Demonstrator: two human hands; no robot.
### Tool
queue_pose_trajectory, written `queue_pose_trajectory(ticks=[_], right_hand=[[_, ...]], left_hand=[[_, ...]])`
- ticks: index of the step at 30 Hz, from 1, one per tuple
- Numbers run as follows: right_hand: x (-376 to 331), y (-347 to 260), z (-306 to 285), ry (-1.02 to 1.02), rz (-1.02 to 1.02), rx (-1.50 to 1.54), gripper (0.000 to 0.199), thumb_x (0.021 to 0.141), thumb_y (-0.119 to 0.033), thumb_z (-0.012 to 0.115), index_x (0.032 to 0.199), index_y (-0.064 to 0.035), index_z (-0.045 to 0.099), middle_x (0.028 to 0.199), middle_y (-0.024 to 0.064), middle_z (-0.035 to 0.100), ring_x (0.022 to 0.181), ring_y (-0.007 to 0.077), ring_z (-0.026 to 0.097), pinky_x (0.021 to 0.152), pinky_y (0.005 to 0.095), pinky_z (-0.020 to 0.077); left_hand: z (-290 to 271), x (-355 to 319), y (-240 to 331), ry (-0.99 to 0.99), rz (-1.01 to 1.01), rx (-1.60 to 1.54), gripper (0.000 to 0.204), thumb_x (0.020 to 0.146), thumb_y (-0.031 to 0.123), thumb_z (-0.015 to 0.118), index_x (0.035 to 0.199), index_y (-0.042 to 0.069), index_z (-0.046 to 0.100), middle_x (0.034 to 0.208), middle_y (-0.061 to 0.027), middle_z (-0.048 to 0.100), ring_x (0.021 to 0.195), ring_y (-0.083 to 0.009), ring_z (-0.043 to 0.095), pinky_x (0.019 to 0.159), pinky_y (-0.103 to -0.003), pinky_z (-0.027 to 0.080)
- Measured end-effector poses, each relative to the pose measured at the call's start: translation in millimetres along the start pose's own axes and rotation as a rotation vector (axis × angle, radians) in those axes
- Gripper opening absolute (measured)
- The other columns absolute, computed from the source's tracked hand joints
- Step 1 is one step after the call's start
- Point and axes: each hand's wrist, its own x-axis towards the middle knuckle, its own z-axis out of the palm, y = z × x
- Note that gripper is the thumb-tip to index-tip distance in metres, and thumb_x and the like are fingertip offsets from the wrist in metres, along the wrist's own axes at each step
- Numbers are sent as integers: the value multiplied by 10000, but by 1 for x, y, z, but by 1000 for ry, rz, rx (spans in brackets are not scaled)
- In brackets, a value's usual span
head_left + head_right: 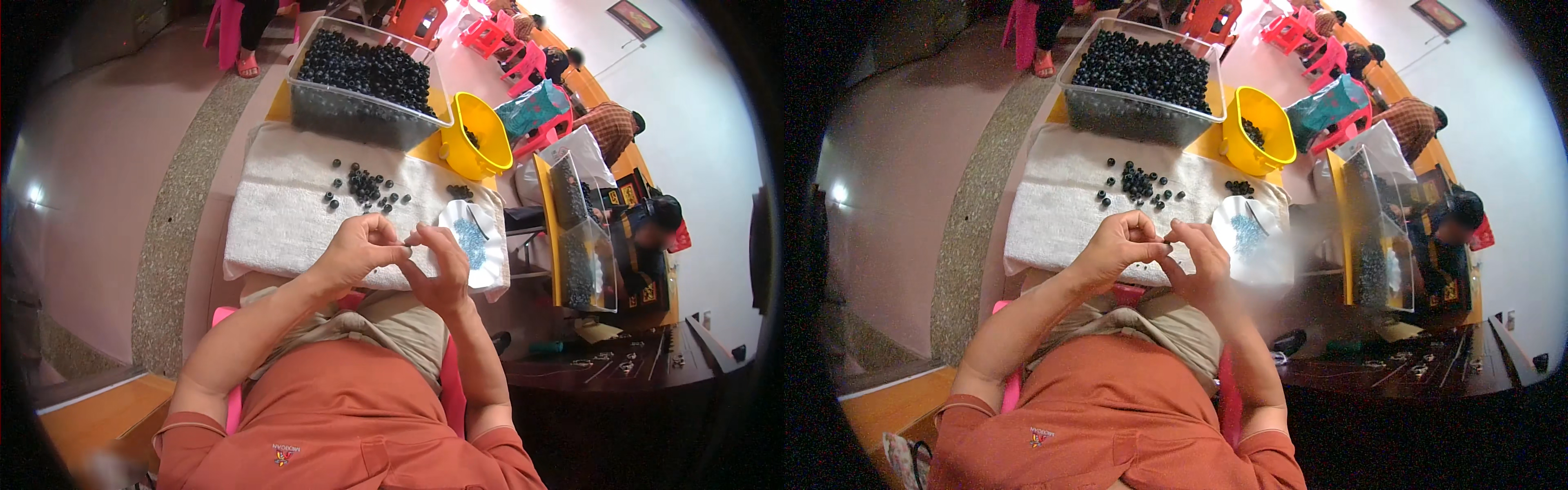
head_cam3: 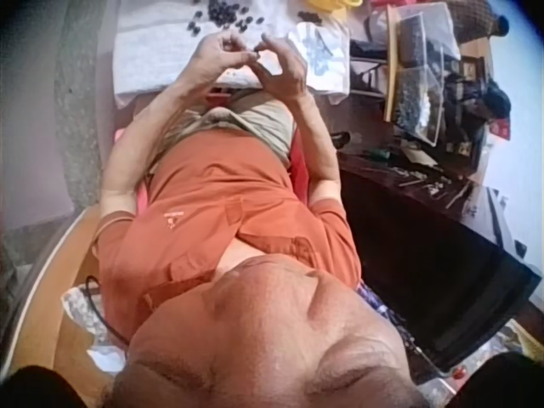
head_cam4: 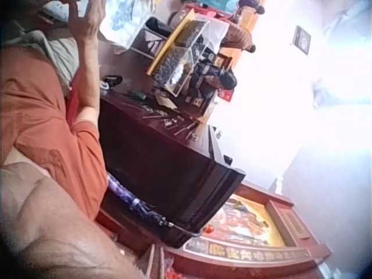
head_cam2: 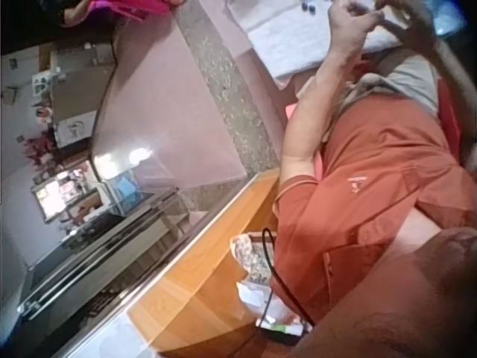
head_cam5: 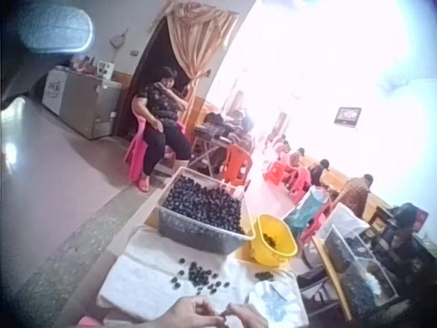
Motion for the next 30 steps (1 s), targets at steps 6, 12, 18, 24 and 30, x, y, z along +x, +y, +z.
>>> queue_pose_trajectory(ticks=[6,12,18,24,30], right_hand=[[-3,-1,-1,-18,43,15,499,676,46,772,1132,9,572,869,137,670,766,258,672,659,340,528],[-3,2,-5,-54,116,10,395,678,54,758,1044,-5,620,863,126,658,752,249,663,647,321,525],[7,60,-21,128,260,-103,221,747,43,730,948,-12,656,944,118,656,767,210,644,687,294,523],[52,145,-62,275,244,-274,160,792,28,688,950,19,668,947,114,646,799,172,653,690,266,536],[70,235,-86,215,496,-349,215,799,-9,701,1013,3,689,976,120,659,811,193,676,725,278,542]], left_hand=[[0,1,-4,-18,7,40,218,814,59,762,885,49,556,837,-36,654,808,-96,625,710,-244,504],[3,0,-1,-18,-32,26,200,838,113,751,890,54,567,812,-17,636,738,-79,594,672,-226,484],[1,-1,3,136,-45,15,202,842,144,751,902,57,579,794,-7,617,696,-70,562,648,-219,484],[-6,1,5,203,8,4,177,844,125,741,901,62,586,799,-4,620,698,-66,558,640,-223,487],[-14,6,3,259,33,-33,148,841,101,734,866,63,593,760,-2,613,677,-62,548,629,-212,474]])
